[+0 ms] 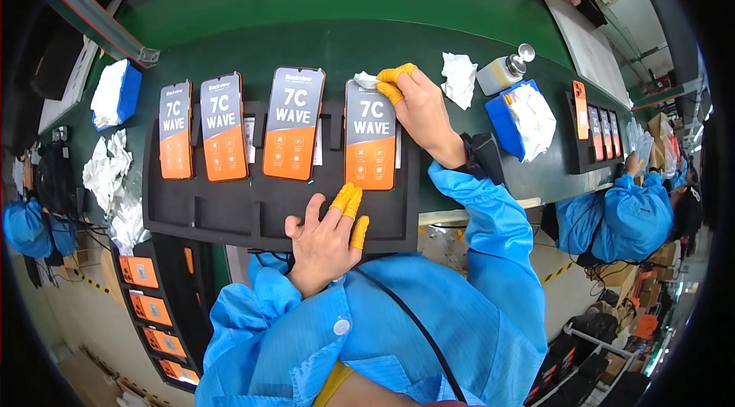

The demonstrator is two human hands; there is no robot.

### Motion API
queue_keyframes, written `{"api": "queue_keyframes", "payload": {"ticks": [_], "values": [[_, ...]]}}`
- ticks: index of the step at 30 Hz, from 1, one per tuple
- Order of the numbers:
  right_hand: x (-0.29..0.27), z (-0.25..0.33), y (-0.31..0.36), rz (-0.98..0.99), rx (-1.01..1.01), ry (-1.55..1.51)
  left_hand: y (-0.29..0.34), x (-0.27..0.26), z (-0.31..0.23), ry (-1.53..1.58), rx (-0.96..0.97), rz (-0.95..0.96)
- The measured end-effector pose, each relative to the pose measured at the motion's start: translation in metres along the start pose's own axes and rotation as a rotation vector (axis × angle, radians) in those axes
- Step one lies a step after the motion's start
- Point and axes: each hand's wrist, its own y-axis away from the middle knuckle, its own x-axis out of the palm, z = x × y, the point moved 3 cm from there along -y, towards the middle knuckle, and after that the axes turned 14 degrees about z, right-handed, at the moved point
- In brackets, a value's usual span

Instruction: Cleaning and inspecting smartphones on a factory assembly line.

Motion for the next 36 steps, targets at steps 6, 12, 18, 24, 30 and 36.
{"api": "queue_keyframes", "payload": {"ticks": [6,12,18,24,30,36], "values": [[0.012,0.023,0.026,0.068,-0.064,0.067,-0.002,0.001,0.003,0.000,-0.011,-0.084],[0.016,0.069,0.089,0.355,-0.106,0.030,0.001,0.003,0.003,0.025,-0.016,-0.099],[0.014,0.028,0.028,0.202,-0.063,0.054,0.002,0.001,0.001,0.028,-0.025,-0.118],[0.011,0.010,-0.020,0.043,-0.043,0.089,0.002,0.005,0.002,0.039,-0.030,-0.142],[0.024,0.041,0.046,0.231,-0.057,0.110,0.004,0.006,0.004,0.060,-0.015,-0.167],[0.031,0.068,0.082,0.339,-0.124,0.048,0.004,0.007,0.006,0.060,-0.008,-0.140]]}}
